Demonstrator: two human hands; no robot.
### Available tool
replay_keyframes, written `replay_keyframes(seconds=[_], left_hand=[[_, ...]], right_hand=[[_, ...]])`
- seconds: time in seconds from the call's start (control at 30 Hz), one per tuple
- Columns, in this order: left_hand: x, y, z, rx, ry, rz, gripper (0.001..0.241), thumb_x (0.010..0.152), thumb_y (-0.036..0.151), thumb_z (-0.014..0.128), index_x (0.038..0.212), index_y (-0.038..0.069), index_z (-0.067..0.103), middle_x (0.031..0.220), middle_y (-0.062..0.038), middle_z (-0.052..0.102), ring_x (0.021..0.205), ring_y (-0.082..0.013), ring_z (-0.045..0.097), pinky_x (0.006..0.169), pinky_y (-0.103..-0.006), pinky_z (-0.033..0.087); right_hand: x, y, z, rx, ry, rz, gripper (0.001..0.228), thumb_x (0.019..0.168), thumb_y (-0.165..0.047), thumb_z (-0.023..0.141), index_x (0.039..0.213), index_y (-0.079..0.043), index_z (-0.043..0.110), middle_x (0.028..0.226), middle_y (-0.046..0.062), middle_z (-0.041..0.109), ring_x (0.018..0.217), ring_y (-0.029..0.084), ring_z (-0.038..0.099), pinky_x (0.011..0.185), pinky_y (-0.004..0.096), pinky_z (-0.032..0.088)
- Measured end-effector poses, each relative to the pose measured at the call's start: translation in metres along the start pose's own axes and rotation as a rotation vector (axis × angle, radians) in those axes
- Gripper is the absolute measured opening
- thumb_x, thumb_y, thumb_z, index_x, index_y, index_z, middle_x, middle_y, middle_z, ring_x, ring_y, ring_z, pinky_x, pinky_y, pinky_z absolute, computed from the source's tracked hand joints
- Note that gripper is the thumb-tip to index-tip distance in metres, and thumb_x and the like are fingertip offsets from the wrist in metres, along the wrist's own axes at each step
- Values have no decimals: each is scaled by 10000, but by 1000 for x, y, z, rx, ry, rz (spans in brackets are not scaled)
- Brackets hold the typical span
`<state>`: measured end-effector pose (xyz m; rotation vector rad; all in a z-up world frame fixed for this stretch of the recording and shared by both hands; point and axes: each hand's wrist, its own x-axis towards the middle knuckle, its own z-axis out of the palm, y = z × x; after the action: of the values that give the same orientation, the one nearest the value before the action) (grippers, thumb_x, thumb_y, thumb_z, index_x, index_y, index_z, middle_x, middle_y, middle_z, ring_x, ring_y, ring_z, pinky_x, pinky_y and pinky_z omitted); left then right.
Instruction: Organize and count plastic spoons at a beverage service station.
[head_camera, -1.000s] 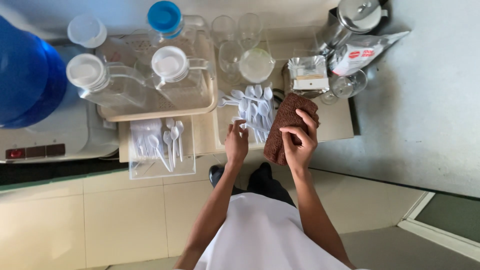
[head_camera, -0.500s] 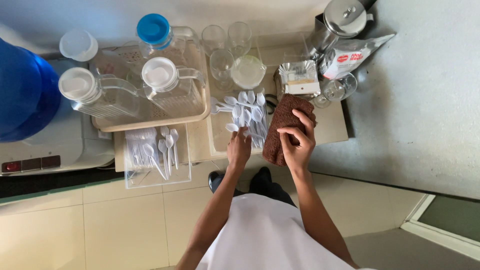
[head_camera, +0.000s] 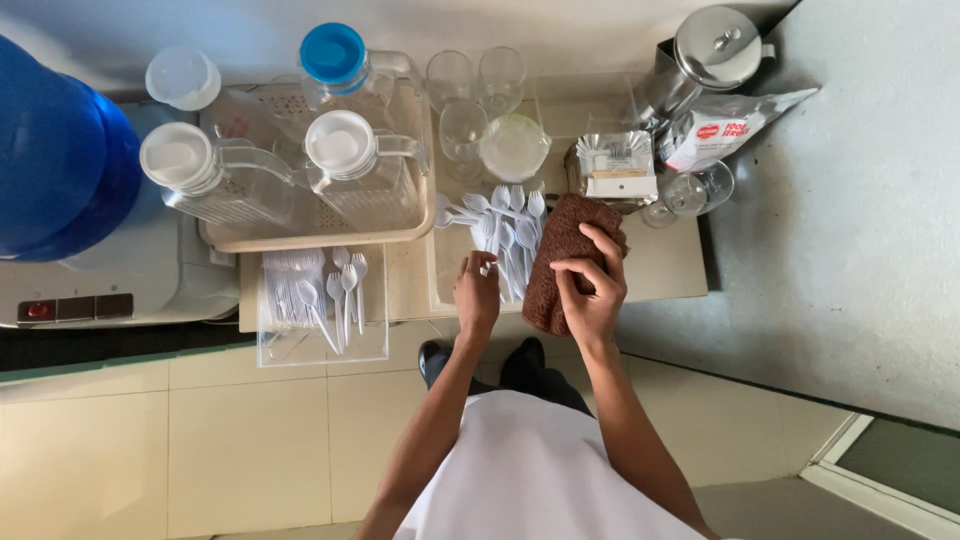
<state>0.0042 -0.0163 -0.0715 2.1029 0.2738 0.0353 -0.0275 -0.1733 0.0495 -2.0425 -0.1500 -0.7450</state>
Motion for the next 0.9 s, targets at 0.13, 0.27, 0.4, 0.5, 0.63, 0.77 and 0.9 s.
replay_keyframes(seconds=[0.13, 0.27, 0.4, 0.5, 0.63, 0.77, 0.9], left_hand=[[0, 12, -10, -242, -6, 46, 181, 993, 6, 584, 1167, 36, 544, 1029, -148, 709, 821, -314, 713, 708, -439, 536], [1, 21, -15, -488, -24, 98, 327, 990, -68, 497, 1290, 26, 406, 992, -143, 684, 841, -236, 671, 718, -368, 531], [3, 10, -13, -609, -91, 110, 456, 899, -159, 409, 1314, 21, 464, 1099, -134, 663, 889, -198, 671, 760, -322, 553], [1, 10, -16, -604, -91, 99, 444, 900, -163, 430, 1299, 12, 517, 1062, -137, 657, 907, -201, 676, 763, -320, 558], [-10, 17, -22, -538, -116, 107, 449, 904, -160, 449, 1299, 12, 576, 999, -145, 689, 881, -202, 659, 770, -320, 544], [-8, 20, -28, -564, -107, 140, 514, 858, -181, 404, 1309, -15, 587, 1095, -136, 668, 898, -203, 661, 780, -324, 547], [1, 17, -28, -692, -193, 44, 484, 872, -171, 391, 1305, -64, 579, 1159, -152, 704, 951, -202, 699, 836, -318, 581]], right_hand=[[1, -5, 6, 24, -48, 21, 107, 846, 9, 798, 901, -80, 777, 1403, 103, 615, 1329, 289, 591, 1115, 402, 482], [-1, -9, 16, 79, -175, 12, 120, 826, 18, 772, 895, -80, 771, 1397, 115, 628, 1317, 295, 611, 1099, 409, 501], [-6, -11, 28, 103, -268, 1, 144, 803, 23, 749, 896, -83, 780, 1388, 116, 634, 1311, 299, 616, 1095, 413, 502], [-3, -14, 31, 97, -249, 5, 144, 812, 23, 748, 908, -80, 780, 1396, 117, 631, 1309, 298, 616, 1099, 410, 504], [-3, -12, 34, 75, -199, 12, 145, 804, 21, 750, 901, -83, 780, 1394, 122, 629, 1302, 302, 614, 1083, 407, 508], [-7, -6, 29, 101, -258, 23, 157, 810, 22, 722, 895, -94, 784, 1376, 104, 647, 1290, 280, 635, 1073, 388, 531], [-6, -5, 24, 142, -363, -20, 131, 804, 13, 734, 876, -87, 780, 1348, 91, 669, 1282, 274, 641, 1083, 396, 523]])
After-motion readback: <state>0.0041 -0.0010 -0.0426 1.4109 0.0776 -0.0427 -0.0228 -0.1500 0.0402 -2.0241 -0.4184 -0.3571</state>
